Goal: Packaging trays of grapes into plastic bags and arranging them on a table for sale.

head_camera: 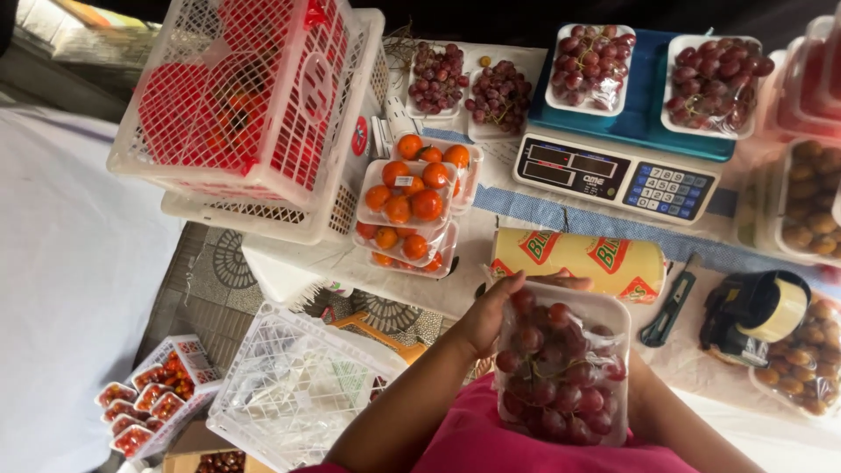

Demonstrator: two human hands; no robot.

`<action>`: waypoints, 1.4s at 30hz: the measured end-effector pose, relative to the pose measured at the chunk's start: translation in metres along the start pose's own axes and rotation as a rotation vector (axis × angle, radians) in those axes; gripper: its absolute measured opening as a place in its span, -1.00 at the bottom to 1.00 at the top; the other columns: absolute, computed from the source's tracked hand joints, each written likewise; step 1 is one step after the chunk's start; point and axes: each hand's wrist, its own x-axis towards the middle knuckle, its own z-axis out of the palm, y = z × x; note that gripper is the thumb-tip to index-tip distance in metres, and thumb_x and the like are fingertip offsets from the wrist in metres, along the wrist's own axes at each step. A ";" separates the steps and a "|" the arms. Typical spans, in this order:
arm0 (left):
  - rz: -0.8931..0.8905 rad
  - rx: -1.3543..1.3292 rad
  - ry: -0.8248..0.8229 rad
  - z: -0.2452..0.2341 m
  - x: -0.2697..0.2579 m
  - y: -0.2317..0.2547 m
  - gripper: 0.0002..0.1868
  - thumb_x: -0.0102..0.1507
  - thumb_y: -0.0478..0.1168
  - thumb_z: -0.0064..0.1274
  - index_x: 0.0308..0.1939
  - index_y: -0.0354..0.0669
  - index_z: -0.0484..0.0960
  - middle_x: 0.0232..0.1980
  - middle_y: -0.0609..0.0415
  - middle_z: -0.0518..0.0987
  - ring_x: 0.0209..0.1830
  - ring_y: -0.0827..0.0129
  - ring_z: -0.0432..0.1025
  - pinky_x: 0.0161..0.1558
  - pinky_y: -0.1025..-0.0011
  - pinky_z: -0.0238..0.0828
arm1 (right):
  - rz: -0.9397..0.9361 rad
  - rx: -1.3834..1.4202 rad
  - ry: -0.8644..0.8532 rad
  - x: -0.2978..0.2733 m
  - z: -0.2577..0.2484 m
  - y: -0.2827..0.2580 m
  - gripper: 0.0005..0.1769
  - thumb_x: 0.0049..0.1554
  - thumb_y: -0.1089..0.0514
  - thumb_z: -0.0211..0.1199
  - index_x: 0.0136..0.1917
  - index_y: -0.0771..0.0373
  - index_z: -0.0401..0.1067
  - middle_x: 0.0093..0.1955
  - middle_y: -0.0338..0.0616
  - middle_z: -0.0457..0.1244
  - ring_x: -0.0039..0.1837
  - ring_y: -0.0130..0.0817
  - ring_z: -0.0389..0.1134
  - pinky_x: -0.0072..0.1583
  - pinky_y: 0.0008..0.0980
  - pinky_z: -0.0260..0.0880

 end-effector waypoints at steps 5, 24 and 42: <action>-0.139 -0.098 0.183 -0.018 0.003 0.002 -0.38 0.28 0.31 0.00 -0.01 -0.20 0.63 -0.45 -0.08 0.59 -0.55 0.17 0.51 -0.59 0.39 0.36 | 0.130 0.165 -0.077 -0.021 0.004 0.009 -0.57 0.15 -0.08 0.16 -0.07 0.40 0.40 -0.07 0.30 0.40 -0.05 0.09 0.41 -0.01 -0.08 0.37; 0.052 -0.383 0.181 -0.092 -0.031 -0.007 -0.41 0.26 0.25 -0.04 -0.05 -0.22 0.67 -0.10 -0.15 0.68 -0.08 0.00 0.55 -0.05 0.13 0.47 | -0.030 -0.121 -0.148 -0.083 -0.022 0.026 -0.78 0.20 0.13 0.32 -0.20 0.33 0.55 -0.28 -0.13 0.37 -0.21 -0.33 0.32 -0.08 -0.37 0.28; 0.027 -0.442 0.240 -0.076 -0.028 -0.010 -0.29 0.23 0.33 -0.07 0.03 -0.28 0.62 -0.14 -0.11 0.65 -0.09 0.06 0.54 0.00 0.18 0.47 | 0.007 0.219 -0.387 -0.094 0.024 -0.026 -0.74 0.13 0.23 0.36 -0.21 0.18 0.26 0.04 0.02 0.36 0.14 -0.17 0.37 0.19 -0.16 0.32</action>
